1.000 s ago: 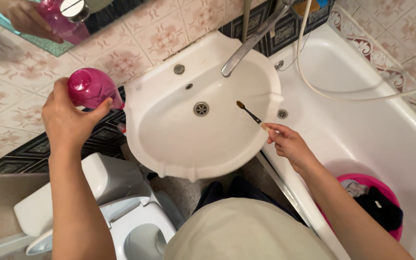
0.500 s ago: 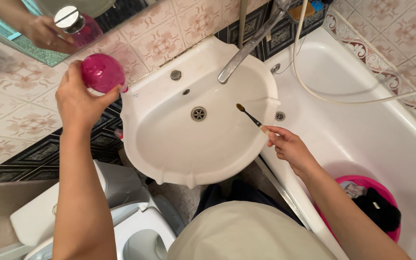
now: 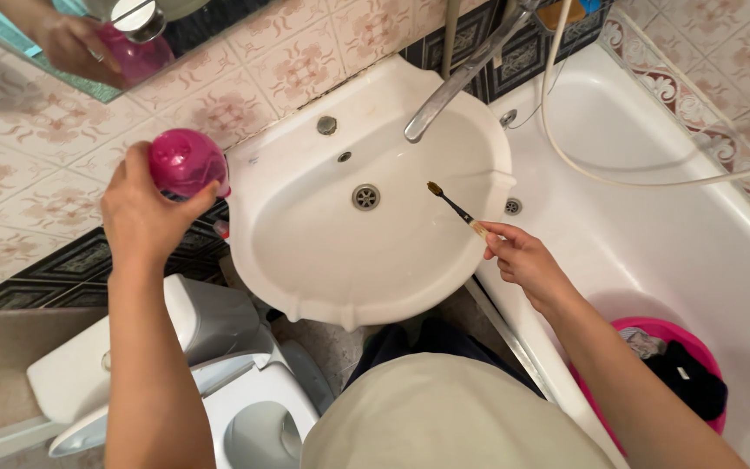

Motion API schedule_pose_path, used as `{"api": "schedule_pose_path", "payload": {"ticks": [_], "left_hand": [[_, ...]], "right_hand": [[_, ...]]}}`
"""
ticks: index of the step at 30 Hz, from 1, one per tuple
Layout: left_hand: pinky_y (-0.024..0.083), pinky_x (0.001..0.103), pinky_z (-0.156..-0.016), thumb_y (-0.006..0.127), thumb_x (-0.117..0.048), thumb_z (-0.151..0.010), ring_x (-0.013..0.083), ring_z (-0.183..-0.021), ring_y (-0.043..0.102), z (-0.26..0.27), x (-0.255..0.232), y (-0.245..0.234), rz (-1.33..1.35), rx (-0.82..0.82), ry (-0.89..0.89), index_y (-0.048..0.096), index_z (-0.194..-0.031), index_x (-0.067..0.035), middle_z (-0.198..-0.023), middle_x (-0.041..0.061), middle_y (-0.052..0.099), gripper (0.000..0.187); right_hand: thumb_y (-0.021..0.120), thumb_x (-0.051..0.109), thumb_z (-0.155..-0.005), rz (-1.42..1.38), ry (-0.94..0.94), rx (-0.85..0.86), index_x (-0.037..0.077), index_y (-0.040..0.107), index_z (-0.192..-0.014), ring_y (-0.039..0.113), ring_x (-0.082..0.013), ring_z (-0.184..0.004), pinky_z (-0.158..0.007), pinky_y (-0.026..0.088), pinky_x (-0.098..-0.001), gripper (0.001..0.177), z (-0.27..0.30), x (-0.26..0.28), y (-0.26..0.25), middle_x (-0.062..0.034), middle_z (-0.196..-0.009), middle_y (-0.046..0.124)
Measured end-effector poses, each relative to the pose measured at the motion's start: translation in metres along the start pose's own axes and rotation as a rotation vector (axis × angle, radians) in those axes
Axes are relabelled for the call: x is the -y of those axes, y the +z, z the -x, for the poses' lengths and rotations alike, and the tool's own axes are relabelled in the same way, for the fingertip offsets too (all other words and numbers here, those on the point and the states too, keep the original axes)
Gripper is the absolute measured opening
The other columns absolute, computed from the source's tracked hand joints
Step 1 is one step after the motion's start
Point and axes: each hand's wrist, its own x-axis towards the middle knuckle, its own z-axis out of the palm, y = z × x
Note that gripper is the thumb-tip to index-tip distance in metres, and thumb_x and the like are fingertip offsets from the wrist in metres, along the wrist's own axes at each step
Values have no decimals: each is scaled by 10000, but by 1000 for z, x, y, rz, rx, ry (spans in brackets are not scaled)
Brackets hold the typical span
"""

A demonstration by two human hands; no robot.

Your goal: The person washes a pink plastic bottle and its cap by hand under a faucet, using a toothbrush to scrub the bottle's rim and cap, then places the bottle into a trash bin.

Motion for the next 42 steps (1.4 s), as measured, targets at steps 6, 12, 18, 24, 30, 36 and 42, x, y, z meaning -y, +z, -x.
{"api": "schedule_pose_path", "payload": {"ticks": [6,12,18,24,30,36,42], "left_hand": [[552,507,-809,946,-400,-744,430,-950,693,21,-8,-18,-32,19,-12,597,-1310,-6,-1115,232,707,773],[558,497,-789,960,-435,-709,412,-923,702,28,-27,-39,-39,41,5,604,-1297,10,-1094,232,709,820],[562,484,-820,972,-418,-727,398,-946,707,33,-45,-50,59,-10,39,610,-1296,8,-1075,221,707,798],[561,455,-876,962,-366,-789,358,-986,720,12,-42,-42,167,-38,67,608,-1313,10,-1106,195,716,735],[559,406,-920,949,-371,-806,295,-1024,738,-16,-43,-29,304,10,-3,630,-1286,7,-1124,173,740,690],[558,386,-893,930,-380,-790,268,-991,738,-31,-44,-25,338,52,-58,632,-1298,8,-1102,159,749,706],[555,379,-892,913,-383,-789,252,-990,740,-32,-40,-25,368,94,-111,628,-1338,9,-1097,157,750,733]], "right_hand": [[584,281,-1001,13,-7,38,92,633,-1375,286,-41,-513,-466,279,-213,422,-4,-3,10,14,-830,577],[571,275,-1011,30,-3,55,99,630,-1378,276,-40,-511,-461,273,-219,412,-4,0,16,17,-828,569],[569,264,-1010,19,-4,32,91,634,-1379,274,-43,-510,-459,268,-222,413,-1,0,16,13,-832,567],[570,270,-1011,12,-7,17,92,625,-1384,281,-44,-514,-463,273,-220,417,2,4,17,9,-841,570],[569,279,-1008,1,-6,9,98,629,-1388,278,-42,-517,-471,279,-214,425,3,5,16,13,-843,567],[574,274,-1006,-29,-9,-5,96,629,-1380,283,-41,-523,-468,274,-215,418,0,2,12,11,-843,573],[572,273,-1008,-34,-14,-13,98,639,-1375,289,-40,-528,-469,281,-216,412,-3,3,10,5,-835,570]]}}
